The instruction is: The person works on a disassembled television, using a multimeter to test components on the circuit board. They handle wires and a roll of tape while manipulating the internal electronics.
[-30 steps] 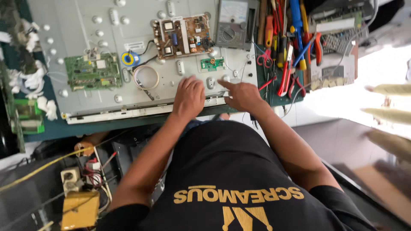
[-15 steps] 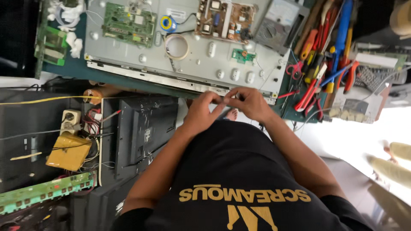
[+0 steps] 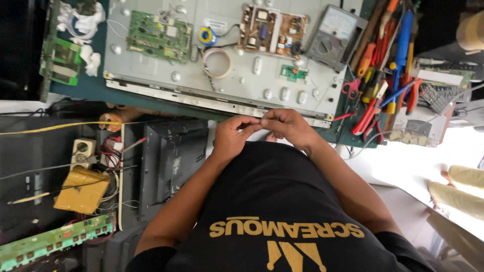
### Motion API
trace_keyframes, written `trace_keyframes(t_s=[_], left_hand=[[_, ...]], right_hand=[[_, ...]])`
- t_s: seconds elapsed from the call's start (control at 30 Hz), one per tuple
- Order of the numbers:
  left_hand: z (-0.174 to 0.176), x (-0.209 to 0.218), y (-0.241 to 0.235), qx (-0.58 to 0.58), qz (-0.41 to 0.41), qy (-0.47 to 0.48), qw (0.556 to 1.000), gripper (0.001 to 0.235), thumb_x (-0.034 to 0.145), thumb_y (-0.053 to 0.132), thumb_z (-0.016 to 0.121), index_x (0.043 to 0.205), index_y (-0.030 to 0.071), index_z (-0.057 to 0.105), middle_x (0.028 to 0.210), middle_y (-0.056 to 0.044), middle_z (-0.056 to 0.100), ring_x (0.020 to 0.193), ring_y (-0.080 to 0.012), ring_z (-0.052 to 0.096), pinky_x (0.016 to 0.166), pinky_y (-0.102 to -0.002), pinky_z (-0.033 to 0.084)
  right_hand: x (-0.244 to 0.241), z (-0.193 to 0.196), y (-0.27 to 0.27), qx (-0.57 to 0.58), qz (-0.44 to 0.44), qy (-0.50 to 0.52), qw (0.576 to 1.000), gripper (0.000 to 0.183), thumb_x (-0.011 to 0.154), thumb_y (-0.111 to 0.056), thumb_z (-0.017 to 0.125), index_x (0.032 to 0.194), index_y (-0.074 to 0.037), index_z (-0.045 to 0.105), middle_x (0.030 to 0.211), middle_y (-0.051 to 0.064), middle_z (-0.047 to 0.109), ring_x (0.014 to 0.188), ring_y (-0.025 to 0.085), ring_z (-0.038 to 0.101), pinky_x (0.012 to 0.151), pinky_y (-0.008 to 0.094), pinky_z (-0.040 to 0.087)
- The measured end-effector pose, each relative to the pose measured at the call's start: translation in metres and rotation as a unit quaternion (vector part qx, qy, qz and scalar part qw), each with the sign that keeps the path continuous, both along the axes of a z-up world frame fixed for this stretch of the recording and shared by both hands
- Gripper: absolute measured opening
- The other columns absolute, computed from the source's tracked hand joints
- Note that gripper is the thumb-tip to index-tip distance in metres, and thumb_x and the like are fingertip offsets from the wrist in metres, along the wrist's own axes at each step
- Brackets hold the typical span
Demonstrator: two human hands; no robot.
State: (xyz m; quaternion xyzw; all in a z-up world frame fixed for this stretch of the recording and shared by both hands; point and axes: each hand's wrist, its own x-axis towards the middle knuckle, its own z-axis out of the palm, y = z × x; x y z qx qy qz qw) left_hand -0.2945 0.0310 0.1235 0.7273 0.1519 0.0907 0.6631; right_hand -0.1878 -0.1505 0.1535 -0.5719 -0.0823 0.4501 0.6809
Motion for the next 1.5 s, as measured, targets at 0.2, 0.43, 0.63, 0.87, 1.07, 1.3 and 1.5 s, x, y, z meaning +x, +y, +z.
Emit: trace_keyframes(t_s=[0.2, 0.43, 0.63, 0.87, 1.07, 1.3, 1.5], left_hand=[[-0.015, 0.018, 0.035, -0.016, 0.002, -0.085, 0.996, 0.013, 0.089, 0.015, 0.092, 0.099, 0.011, 0.085, 0.09, -0.007, 0.081, 0.082, -0.0154, 0.077, 0.077, -0.029, 0.062], [-0.035, 0.036, 0.092, 0.18, -0.017, -0.184, 0.966, 0.006, 0.104, 0.015, 0.073, 0.108, 0.01, 0.073, 0.094, -0.008, 0.071, 0.086, -0.0312, 0.073, 0.075, -0.041, 0.06], [-0.045, 0.035, 0.149, 0.056, -0.088, -0.102, 0.989, 0.015, 0.107, 0.011, 0.062, 0.119, 0.003, 0.064, 0.097, -0.017, 0.065, 0.092, -0.0381, 0.068, 0.086, -0.047, 0.054], [-0.047, 0.013, 0.326, 0.052, 0.154, -0.059, 0.985, 0.012, 0.107, -0.003, 0.056, 0.11, -0.001, 0.068, 0.105, -0.019, 0.067, 0.099, -0.0339, 0.062, 0.097, -0.043, 0.048], [-0.127, -0.04, 0.486, 0.389, 0.179, 0.053, 0.902, 0.016, 0.104, -0.002, 0.087, 0.119, 0.002, 0.091, 0.103, -0.012, 0.084, 0.084, -0.0241, 0.075, 0.075, -0.036, 0.059], [-0.176, -0.04, 0.536, 0.308, 0.2, 0.006, 0.93, 0.036, 0.113, -0.015, 0.053, 0.145, -0.018, 0.07, 0.11, -0.035, 0.083, 0.092, -0.0377, 0.085, 0.065, -0.041, 0.072], [-0.154, -0.044, 0.532, 0.562, 0.217, 0.132, 0.787, 0.039, 0.101, 0.01, 0.107, 0.131, -0.001, 0.086, 0.104, -0.02, 0.089, 0.084, -0.0317, 0.087, 0.052, -0.051, 0.067]], right_hand=[[0.008, 0.008, 0.034, -0.12, -0.024, -0.116, 0.986, 0.02, 0.096, -0.016, 0.081, 0.109, 0.0, 0.081, 0.053, 0.004, 0.051, 0.05, 0.009, 0.049, 0.048, 0.027, 0.039], [-0.002, 0.026, 0.083, -0.054, -0.045, -0.047, 0.996, 0.035, 0.097, 0.0, 0.071, 0.131, 0.013, 0.071, 0.055, 0.004, 0.04, 0.053, 0.009, 0.044, 0.056, 0.024, 0.042], [0.003, 0.001, 0.099, -0.198, 0.009, -0.13, 0.971, 0.06, 0.092, -0.014, 0.081, 0.15, -0.012, 0.068, 0.073, 0.007, 0.061, 0.066, 0.012, 0.063, 0.065, 0.03, 0.051], [-0.007, -0.03, 0.07, -0.326, -0.066, -0.19, 0.924, 0.053, 0.095, -0.029, 0.086, 0.145, -0.018, 0.071, 0.08, 0.011, 0.074, 0.072, 0.02, 0.067, 0.072, 0.036, 0.052], [-0.034, -0.005, 0.043, -0.413, -0.084, -0.103, 0.901, 0.05, 0.1, -0.043, 0.067, 0.141, -0.016, 0.07, 0.064, 0.0, 0.048, 0.06, 0.011, 0.043, 0.062, 0.031, 0.035], [-0.059, -0.021, 0.018, -0.4, -0.168, -0.051, 0.9, 0.042, 0.1, -0.034, 0.069, 0.136, -0.012, 0.072, 0.083, 0.001, 0.062, 0.071, 0.011, 0.051, 0.067, 0.028, 0.042], [-0.059, -0.032, -0.01, -0.412, -0.161, -0.064, 0.895, 0.044, 0.099, -0.036, 0.07, 0.137, -0.013, 0.072, 0.08, 0.0, 0.062, 0.068, 0.011, 0.051, 0.067, 0.029, 0.042]])
